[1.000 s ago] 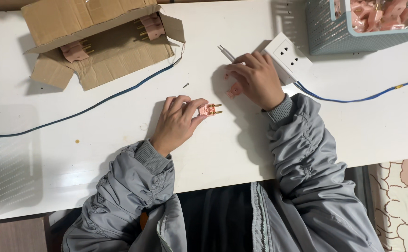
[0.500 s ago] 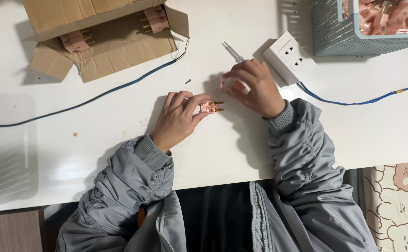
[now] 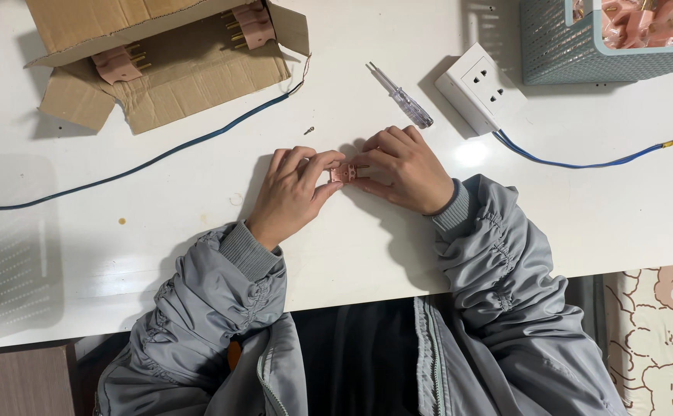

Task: The person assembles a pink electrical plug by hand, inserting metal prongs and securing them with a screwdriver. They handle multiple plug components and screws, tightening the assembly on a white table.

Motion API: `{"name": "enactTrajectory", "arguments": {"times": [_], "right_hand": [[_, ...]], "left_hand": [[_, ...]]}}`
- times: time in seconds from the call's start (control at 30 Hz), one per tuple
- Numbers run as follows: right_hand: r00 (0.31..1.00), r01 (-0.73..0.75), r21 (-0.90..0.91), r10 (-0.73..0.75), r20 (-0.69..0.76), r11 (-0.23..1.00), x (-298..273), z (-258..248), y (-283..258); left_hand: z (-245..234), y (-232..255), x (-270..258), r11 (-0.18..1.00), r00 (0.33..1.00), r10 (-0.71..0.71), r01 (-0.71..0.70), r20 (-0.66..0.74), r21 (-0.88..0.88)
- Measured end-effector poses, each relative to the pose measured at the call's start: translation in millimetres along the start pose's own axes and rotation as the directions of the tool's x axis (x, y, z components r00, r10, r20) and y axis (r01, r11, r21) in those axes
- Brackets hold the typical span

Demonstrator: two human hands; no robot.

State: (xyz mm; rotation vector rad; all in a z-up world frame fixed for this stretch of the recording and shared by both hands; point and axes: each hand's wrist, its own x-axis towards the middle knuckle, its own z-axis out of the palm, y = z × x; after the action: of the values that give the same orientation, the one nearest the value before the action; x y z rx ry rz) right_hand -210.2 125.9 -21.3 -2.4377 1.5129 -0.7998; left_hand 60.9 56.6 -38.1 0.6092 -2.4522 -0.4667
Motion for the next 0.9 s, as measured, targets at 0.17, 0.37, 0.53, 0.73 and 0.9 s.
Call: {"name": "enactTrajectory", "arguments": {"times": [0.17,0.37,0.53,0.73,0.9], "right_hand": [[0.999,-0.032,-0.008,0.032,0.011,0.999,1,-5,-6],[0.998,-0.064,-0.004,0.064,-0.006,0.998,2,-15,-7],[0.979,-0.116,-0.179,0.083,-0.184,0.977,0,-42,24],[0.955,-0.263,-0.580,0.123,-0.270,0.771,-15,-46,60],[0.959,-0.264,-0.618,0.131,-0.253,0.740,-16,-38,66]], "left_hand": [[-4,4,2,1.000,1.000,-0.008,0.008,0.005,-0.019],[-2,3,1,0.999,1.000,-0.027,0.028,0.014,-0.036],[1,-2,-1,0.996,0.998,-0.057,0.057,0.013,-0.072],[-6,7,6,0.996,0.995,-0.089,0.088,-0.038,-0.027],[-2,6,4,0.993,0.993,-0.117,0.116,-0.014,-0.017]]}}
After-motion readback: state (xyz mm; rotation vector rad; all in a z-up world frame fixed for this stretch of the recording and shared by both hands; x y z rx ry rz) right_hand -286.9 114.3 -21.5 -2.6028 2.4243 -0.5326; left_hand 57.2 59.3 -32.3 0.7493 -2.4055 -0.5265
